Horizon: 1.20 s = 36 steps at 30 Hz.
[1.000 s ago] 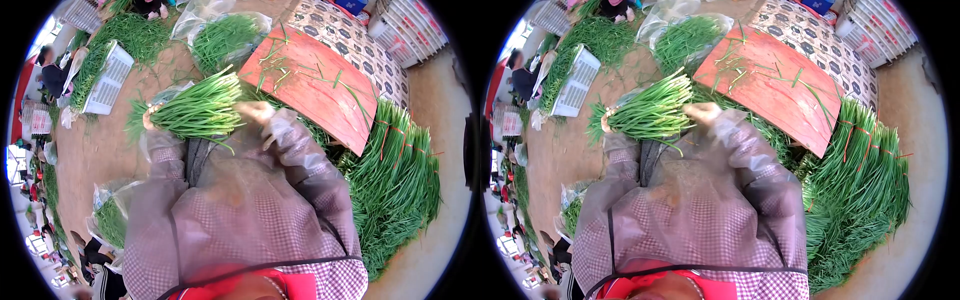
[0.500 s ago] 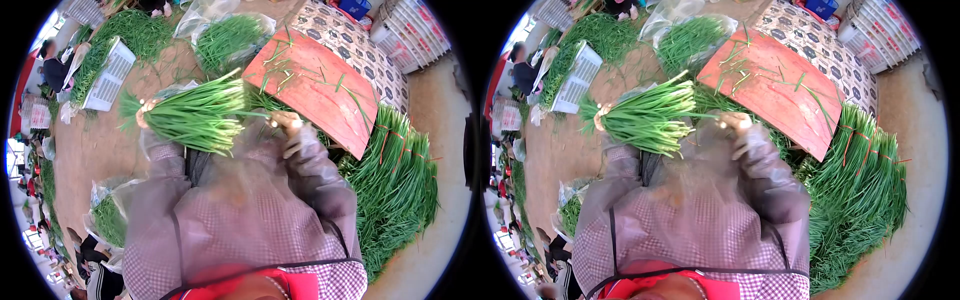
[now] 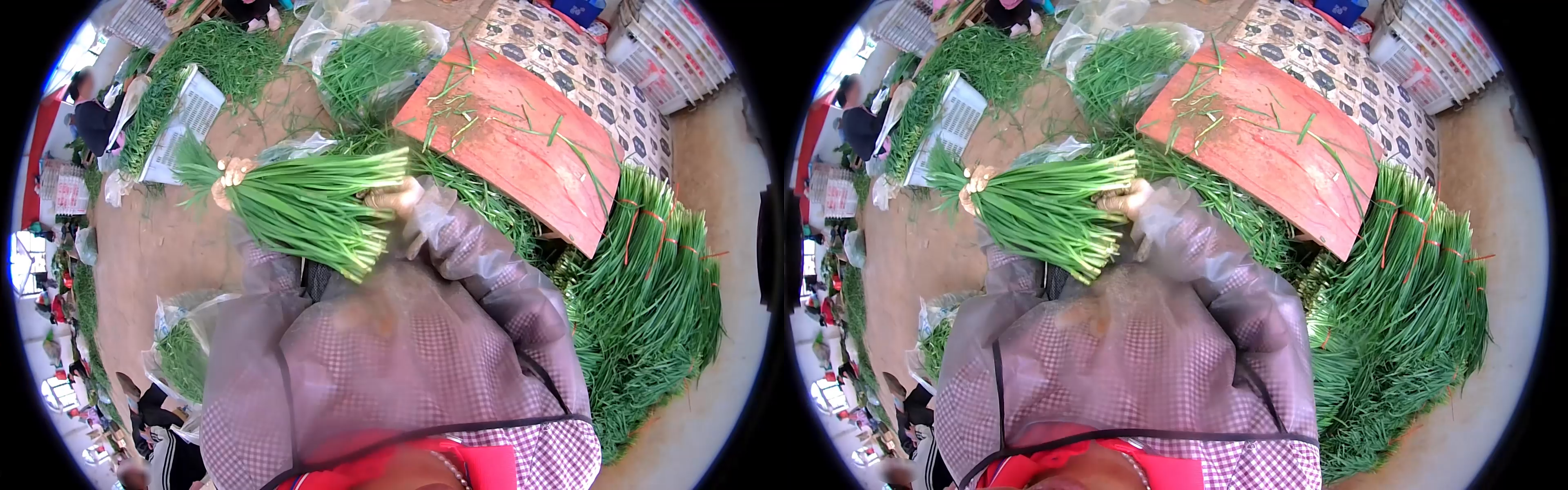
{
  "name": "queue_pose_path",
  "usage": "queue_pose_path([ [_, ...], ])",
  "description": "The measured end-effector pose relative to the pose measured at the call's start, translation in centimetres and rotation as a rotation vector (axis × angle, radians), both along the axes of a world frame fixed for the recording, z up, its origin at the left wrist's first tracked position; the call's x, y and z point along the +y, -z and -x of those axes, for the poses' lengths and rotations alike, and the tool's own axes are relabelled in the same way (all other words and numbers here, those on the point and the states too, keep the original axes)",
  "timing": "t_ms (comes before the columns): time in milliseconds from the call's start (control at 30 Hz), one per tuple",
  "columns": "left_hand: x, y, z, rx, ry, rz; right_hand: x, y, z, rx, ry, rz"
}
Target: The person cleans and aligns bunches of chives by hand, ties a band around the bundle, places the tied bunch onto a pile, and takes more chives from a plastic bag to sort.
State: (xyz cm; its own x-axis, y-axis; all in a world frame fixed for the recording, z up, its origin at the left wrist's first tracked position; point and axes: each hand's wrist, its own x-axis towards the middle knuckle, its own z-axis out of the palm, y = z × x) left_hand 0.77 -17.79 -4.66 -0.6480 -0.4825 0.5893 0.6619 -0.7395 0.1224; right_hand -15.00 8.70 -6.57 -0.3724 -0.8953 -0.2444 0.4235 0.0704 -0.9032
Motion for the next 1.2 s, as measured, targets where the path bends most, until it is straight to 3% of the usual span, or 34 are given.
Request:
queue_pose_path([
  [67, -0.1, -0.3, -0.2, 0.015, 0.007, 0.01, 1.0, 2.6, 1.0, 0.278, -0.027, -0.048],
  [133, -0.1, -0.5, -0.4, 0.026, 0.022, 0.02, 2.9, 1.4, 1.5, -0.083, 0.082, -0.149],
  [267, 0.0, -0.9, -0.2, 0.037, 0.04, 0.034, 6.7, 6.4, 6.3, -0.198, 0.129, -0.053],
  [300, 0.3, -1.0, -0.3, 0.043, 0.05, 0.04, 6.3, 4.7, 5.7, -0.197, 0.13, -0.054],
  [367, 0.5, -1.0, 0.1, 0.043, 0.069, 0.044, 4.8, -0.7, 3.4, 0.045, 0.299, 0.066],
  [467, 0.7, -1.4, 0.5, 0.043, 0.084, 0.062, 3.9, -2.1, 2.7, 0.085, 0.068, -0.085],
  [600, 0.4, -1.5, -0.6, 0.023, 0.037, 0.065, 5.3, 0.4, 4.9, -0.065, 0.36, -0.113],
  [700, 0.3, -1.6, -0.7, -0.04, 0.008, 0.066, 7.1, -4.4, 4.0, -0.066, 0.252, -0.071],
  [733, 0.6, -1.7, -0.6, -0.047, 0.012, 0.06, 7.0, -6.2, 3.7, 0.022, 0.074, -0.093],
  [800, 0.9, -2.2, 0.4, -0.081, 0.055, 0.07, 5.0, -6.5, 1.5, 0.541, -0.056, 0.204],
  [933, 1.3, -2.7, 1.8, -0.094, 0.14, 0.117, 1.0, -7.9, -1.2, 1.004, -0.194, 0.1],
  [967, 1.3, -2.8, 1.8, -0.104, 0.155, 0.136, 0.0, -6.7, -1.8, 1.08, -0.135, 0.112],
  [1000, 1.5, -2.9, 1.6, -0.107, 0.15, 0.135, -0.3, -6.2, -1.9, 1.077, -0.139, 0.115],
  [1067, 1.6, -2.9, 1.4, -0.17, 0.101, 0.123, -1.0, -5.6, -1.8, 0.437, -0.119, 0.047],
  [1133, 0.9, -2.4, 0.8, -0.177, 0.107, 0.143, 0.4, -7.3, 0.1, 0.163, -0.282, -0.036],
  [1200, 0.4, -1.5, 0.4, -0.177, 0.061, 0.06, 2.9, -8.2, 1.8, 0.324, -0.314, -0.038],
])
